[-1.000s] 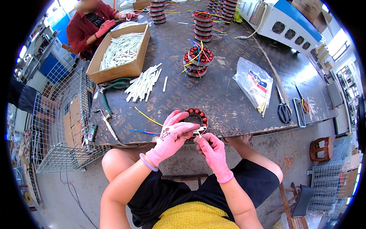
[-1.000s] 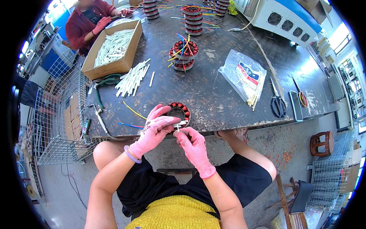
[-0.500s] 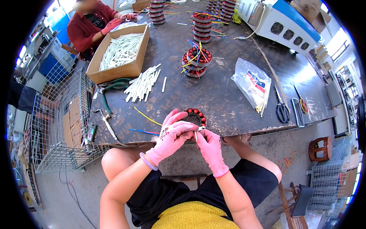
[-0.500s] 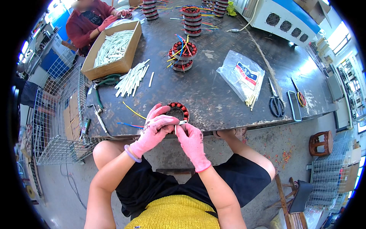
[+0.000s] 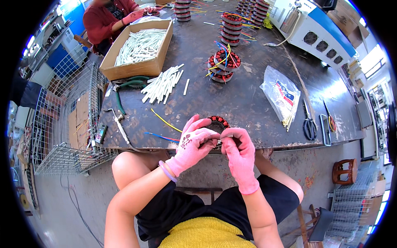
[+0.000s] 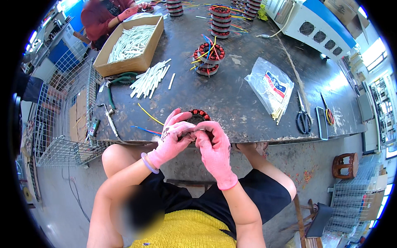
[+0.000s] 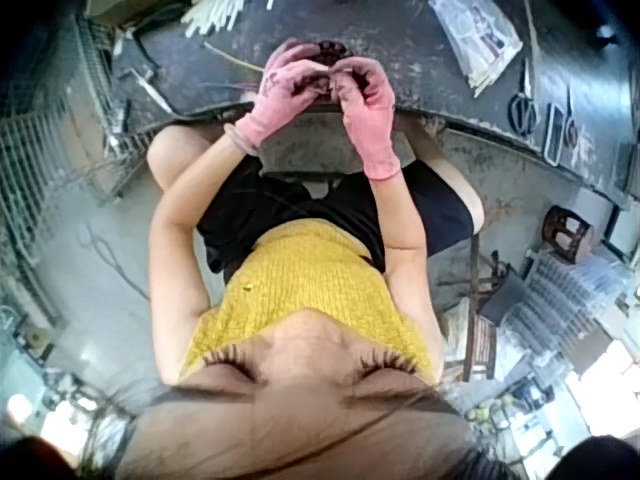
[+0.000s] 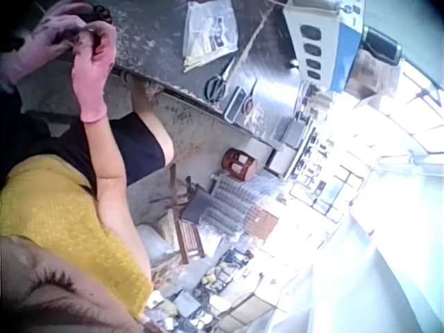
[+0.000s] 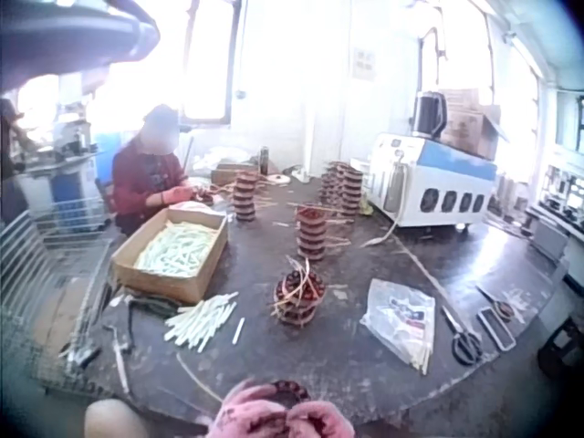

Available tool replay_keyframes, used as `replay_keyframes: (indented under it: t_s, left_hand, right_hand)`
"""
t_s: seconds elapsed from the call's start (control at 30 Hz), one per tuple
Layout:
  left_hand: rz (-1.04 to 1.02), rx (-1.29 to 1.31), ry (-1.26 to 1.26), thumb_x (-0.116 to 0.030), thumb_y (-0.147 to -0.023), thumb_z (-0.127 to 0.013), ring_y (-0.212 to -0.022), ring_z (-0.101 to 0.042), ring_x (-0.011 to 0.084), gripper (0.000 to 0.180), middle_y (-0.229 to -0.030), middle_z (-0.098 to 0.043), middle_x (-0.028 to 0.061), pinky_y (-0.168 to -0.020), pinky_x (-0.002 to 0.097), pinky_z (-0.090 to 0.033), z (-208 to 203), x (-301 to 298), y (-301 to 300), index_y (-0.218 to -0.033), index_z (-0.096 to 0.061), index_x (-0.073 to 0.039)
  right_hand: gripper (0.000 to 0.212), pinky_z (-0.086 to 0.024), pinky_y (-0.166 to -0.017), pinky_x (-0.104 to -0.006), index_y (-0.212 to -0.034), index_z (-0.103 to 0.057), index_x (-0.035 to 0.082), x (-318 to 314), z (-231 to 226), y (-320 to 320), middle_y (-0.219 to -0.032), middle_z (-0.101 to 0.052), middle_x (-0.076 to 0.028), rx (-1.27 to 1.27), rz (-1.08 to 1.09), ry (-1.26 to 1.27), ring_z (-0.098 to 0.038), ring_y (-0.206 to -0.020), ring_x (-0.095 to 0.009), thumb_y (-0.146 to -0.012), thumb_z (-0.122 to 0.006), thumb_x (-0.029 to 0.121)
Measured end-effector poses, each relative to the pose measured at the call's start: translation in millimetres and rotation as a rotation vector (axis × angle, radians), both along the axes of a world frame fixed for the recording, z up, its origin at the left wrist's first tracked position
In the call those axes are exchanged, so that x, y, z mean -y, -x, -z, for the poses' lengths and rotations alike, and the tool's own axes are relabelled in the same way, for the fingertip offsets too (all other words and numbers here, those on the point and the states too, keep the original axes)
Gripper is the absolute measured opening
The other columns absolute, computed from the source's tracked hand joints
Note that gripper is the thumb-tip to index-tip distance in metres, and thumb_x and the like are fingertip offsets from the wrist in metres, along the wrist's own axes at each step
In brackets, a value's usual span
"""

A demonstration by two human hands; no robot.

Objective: The person inserts white insulating tubes onto the wires of a motor stator, secures the wires by threading a plastic tie through the assembly, and uses shears to trim the excess length of the tie. They then place the finished stator onto a stack of completed units on the table.

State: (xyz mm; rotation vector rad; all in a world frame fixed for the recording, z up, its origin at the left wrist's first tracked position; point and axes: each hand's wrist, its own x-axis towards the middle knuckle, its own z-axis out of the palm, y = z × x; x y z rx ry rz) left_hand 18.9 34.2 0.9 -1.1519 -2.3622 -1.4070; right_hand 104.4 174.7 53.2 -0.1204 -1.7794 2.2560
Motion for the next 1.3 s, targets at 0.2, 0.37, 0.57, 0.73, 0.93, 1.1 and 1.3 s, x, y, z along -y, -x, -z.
replay_keyframes:
  t_s: [0.2,0.37,0.57,0.73,0.93,1.1,1.3]
  left_hand:
    - [0.009,-0.059,0.073,-0.009,-0.083,-0.071,-0.123,-0.056,0.0288,0.026,-0.108,-0.070,0.0041,-0.115,0.0500,-0.033,6.4,2.3,0.5,-0.108,-0.071,-0.013]
    - [-0.011,-0.093,0.054,-0.006,-0.081,-0.070,-0.126,-0.052,0.0346,0.036,-0.119,-0.065,0.0106,-0.112,0.0498,-0.036,3.1,1.6,0.2,-0.117,-0.066,-0.012]
    - [-0.048,-0.221,0.152,-0.004,-0.072,-0.072,-0.121,-0.057,0.0285,0.032,-0.099,-0.068,0.0035,-0.113,0.0503,-0.035,7.7,-1.8,0.6,-0.103,-0.067,-0.013]
    - [0.021,-0.284,0.209,-0.005,-0.071,-0.073,-0.122,-0.055,0.0271,0.028,-0.097,-0.066,0.0014,-0.114,0.0530,-0.034,6.6,3.9,2.8,-0.098,-0.066,-0.012]
    - [0.061,-0.340,0.182,-0.009,-0.068,-0.076,-0.119,-0.055,0.0285,0.028,-0.095,-0.064,0.0030,-0.114,0.0543,-0.035,6.4,-1.7,6.7,-0.094,-0.065,-0.010]
    - [0.086,-0.339,0.187,-0.005,-0.070,-0.074,-0.118,-0.055,0.0317,0.028,-0.096,-0.064,0.0059,-0.112,0.0553,-0.035,1.6,-0.3,7.8,-0.095,-0.063,-0.008]
    - [0.035,-0.346,0.188,-0.003,-0.072,-0.073,-0.116,-0.057,0.0320,0.028,-0.096,-0.064,0.0055,-0.111,0.0553,-0.037,-1.7,-1.5,6.4,-0.097,-0.062,-0.009]
  right_hand:
    - [0.017,-0.048,-0.068,-0.0228,-0.108,-0.063,0.005,-16.8,15.8,-5.0,-0.114,-0.060,-0.003,-0.012,0.034,-0.472,-0.059,-0.079,-0.008,-0.093,-0.061,-0.001]
    - [0.018,-0.055,-0.075,-0.0299,-0.102,-0.066,0.003,-14.3,35.3,8.4,-0.102,-0.067,-0.007,-0.233,0.079,-0.736,-0.067,-0.085,-0.017,-0.085,-0.067,-0.004]
    - [0.006,-0.047,-0.063,-0.0210,-0.103,-0.057,0.007,10.1,56.8,-26.8,-0.093,-0.062,0.000,0.103,0.075,-0.003,-0.055,-0.070,-0.005,-0.099,-0.056,0.003]
    - [0.005,-0.048,-0.062,-0.0300,-0.095,-0.059,0.003,-4.9,28.4,8.4,-0.075,-0.060,-0.009,0.048,0.086,-0.400,-0.058,-0.066,-0.012,-0.095,-0.054,0.001]
    - [0.005,-0.049,-0.065,-0.0329,-0.092,-0.056,0.000,-15.2,18.3,60.8,-0.075,-0.062,-0.012,0.159,0.018,-0.472,-0.059,-0.068,-0.016,-0.092,-0.059,0.005]
    - [0.010,-0.050,-0.068,-0.0312,-0.091,-0.055,-0.002,-18.2,31.4,64.2,-0.075,-0.064,-0.011,0.053,0.009,-0.391,-0.059,-0.073,-0.013,-0.093,-0.060,0.006]
    - [0.023,-0.053,-0.076,-0.0317,-0.115,-0.067,0.005,-129.4,13.0,-1.0,-0.102,-0.069,-0.010,0.187,0.399,-0.739,-0.067,-0.088,-0.018,-0.093,-0.065,0.014]
